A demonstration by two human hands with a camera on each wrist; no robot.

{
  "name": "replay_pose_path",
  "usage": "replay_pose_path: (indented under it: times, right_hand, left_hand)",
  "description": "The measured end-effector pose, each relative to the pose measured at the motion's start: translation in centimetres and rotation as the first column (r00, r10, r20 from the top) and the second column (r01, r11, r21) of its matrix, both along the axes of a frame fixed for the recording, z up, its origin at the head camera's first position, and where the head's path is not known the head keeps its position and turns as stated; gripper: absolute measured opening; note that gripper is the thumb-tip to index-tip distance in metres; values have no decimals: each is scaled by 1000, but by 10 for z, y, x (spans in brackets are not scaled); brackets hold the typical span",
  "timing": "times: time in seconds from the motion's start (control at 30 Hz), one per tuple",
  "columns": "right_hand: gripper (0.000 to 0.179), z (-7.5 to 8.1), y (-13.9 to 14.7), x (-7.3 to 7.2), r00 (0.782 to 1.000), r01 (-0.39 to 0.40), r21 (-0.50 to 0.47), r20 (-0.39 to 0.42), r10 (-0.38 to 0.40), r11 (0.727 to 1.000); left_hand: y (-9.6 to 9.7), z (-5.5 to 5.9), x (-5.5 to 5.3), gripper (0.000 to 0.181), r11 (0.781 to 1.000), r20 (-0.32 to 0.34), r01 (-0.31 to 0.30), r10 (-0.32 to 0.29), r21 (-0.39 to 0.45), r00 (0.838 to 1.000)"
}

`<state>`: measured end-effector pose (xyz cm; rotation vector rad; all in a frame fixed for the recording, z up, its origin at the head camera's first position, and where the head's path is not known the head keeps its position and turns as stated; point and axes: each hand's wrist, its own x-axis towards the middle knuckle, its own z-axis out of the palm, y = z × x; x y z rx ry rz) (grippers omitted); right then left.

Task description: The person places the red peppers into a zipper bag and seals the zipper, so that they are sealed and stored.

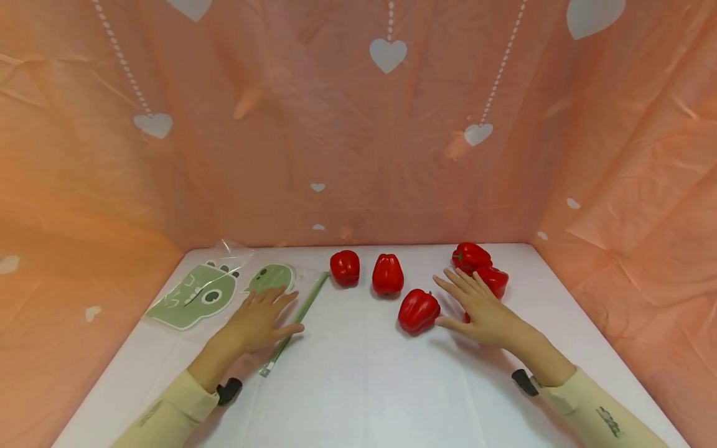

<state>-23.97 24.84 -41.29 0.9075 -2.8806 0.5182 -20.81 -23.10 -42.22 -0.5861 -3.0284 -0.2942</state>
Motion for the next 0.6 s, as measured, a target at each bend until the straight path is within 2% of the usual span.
replay_pose_path:
  times: [0.23, 0.4, 0.6]
  right_hand:
    - [88, -1, -15, -2, 1000, -20, -5, 23, 21, 1000]
    - [92, -4, -24, -2, 998, -14, 12, 63, 13, 1000]
    - [89, -8, -31, -2, 998, -6, 27, 70, 4, 1000]
  left_hand:
    - [5, 1, -3, 75, 1000, 25, 13, -13, 3, 1000]
    - [4, -1, -5, 71, 1000, 43, 15, -15, -10, 999]
    - [2, -3, -7, 70, 1000, 51, 5, -4, -18, 999]
